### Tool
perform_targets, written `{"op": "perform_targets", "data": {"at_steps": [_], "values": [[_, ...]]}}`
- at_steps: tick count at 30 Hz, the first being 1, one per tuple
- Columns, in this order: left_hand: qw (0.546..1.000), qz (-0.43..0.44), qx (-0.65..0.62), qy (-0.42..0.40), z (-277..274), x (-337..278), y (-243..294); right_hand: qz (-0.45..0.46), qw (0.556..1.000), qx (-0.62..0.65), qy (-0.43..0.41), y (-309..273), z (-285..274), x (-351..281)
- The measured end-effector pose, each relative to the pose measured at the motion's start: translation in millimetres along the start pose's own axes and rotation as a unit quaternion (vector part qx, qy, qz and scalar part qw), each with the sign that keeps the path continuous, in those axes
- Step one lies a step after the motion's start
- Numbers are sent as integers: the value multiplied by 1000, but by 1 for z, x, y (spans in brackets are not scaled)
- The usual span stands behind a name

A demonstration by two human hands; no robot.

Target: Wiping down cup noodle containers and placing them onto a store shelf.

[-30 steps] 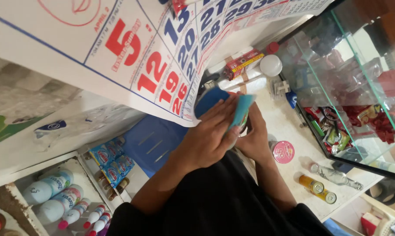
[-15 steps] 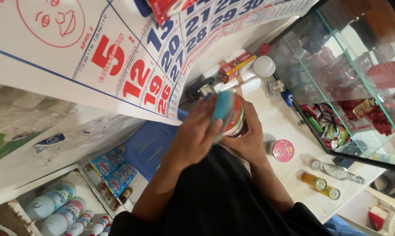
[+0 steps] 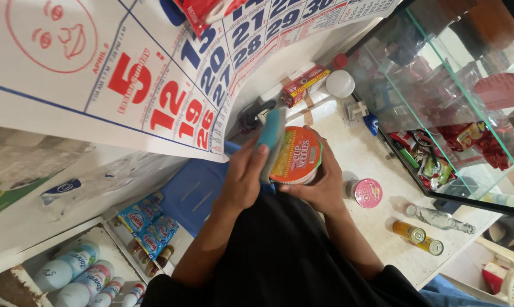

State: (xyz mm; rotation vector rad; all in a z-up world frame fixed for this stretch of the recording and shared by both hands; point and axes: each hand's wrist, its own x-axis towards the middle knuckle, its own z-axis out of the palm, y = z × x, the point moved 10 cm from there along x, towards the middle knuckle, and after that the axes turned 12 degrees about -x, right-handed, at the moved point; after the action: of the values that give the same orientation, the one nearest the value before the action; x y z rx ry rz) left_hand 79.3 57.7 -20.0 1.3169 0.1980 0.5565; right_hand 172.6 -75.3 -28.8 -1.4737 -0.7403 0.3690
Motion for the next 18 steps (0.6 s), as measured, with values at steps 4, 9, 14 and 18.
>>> {"op": "perform_targets", "data": {"at_steps": [4, 9, 14, 18], "values": [[992, -15, -98, 73, -23, -23, -60, 47, 991, 128, -2, 31, 6, -10], [989, -20, -32, 145, -58, -40, -66, 78, 973, 214, -38, 51, 17, -16], [984, -62, -121, 115, -9, -19, -17, 64, 993, 101, -7, 32, 13, -1], [974, -86, -177, 109, 4, -13, -5, 50, 997, 57, -23, 29, 8, 2]]}}
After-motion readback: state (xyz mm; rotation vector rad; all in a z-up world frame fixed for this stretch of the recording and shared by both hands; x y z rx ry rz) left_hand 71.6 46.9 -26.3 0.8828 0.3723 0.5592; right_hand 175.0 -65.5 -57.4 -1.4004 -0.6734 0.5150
